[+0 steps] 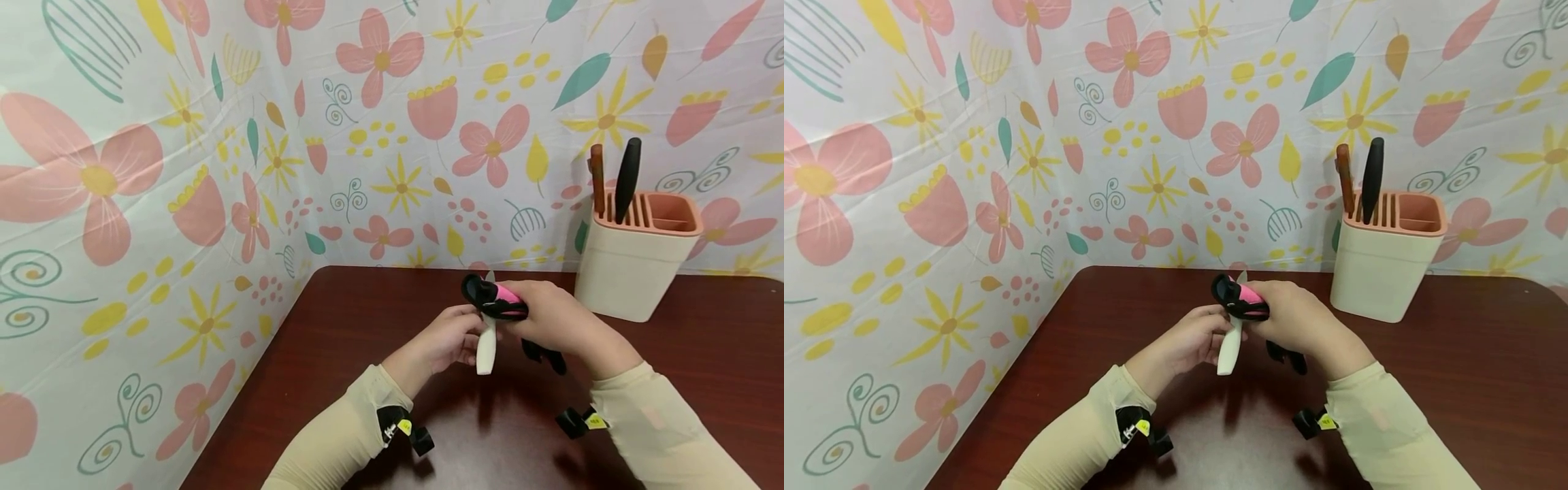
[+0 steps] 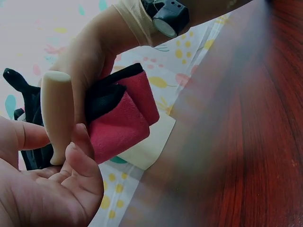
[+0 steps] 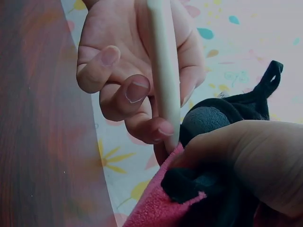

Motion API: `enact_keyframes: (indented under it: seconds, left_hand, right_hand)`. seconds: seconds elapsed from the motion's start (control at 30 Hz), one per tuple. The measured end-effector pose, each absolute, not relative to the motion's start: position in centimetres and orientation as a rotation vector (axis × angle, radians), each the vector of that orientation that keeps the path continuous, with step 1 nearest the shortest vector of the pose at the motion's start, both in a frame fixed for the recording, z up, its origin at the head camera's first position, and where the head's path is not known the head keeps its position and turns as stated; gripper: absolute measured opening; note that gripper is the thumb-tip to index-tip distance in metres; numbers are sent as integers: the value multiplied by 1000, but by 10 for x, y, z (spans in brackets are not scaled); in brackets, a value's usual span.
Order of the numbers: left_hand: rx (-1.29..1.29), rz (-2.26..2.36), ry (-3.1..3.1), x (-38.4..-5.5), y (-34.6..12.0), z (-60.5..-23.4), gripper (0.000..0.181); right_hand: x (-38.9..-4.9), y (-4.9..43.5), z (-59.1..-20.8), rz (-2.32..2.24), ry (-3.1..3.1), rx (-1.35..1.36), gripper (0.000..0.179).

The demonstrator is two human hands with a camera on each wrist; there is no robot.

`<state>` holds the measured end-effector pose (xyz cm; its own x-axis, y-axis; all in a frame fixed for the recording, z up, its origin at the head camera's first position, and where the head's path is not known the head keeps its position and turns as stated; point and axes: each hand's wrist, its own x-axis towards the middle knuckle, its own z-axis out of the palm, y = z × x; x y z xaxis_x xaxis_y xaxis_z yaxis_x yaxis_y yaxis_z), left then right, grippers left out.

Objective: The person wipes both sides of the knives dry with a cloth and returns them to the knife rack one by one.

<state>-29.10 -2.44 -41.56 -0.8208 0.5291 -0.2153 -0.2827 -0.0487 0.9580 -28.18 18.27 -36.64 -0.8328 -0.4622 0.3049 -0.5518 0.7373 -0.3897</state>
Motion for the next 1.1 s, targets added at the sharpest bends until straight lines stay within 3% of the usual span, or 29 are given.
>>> enact_keyframes:
  seconds: [0.3, 0.53, 0.97, 1.1]
  left_hand:
    - [281, 1897, 1681, -294, -25, -420, 37]
    - [284, 1880, 1681, -293, -22, -422, 55]
    - [331, 1822, 1663, -285, -16, -423, 47]
    - [348, 1795, 1674, -285, -16, -424, 46]
  right_hand:
    - [-283, 188, -364, 694, -2734, 802, 22]
    - [-284, 196, -365, 741, -2631, 768, 46]
    - [-297, 201, -376, 661, -2564, 576, 59]
    - [-300, 198, -381, 610, -2650, 577, 55]
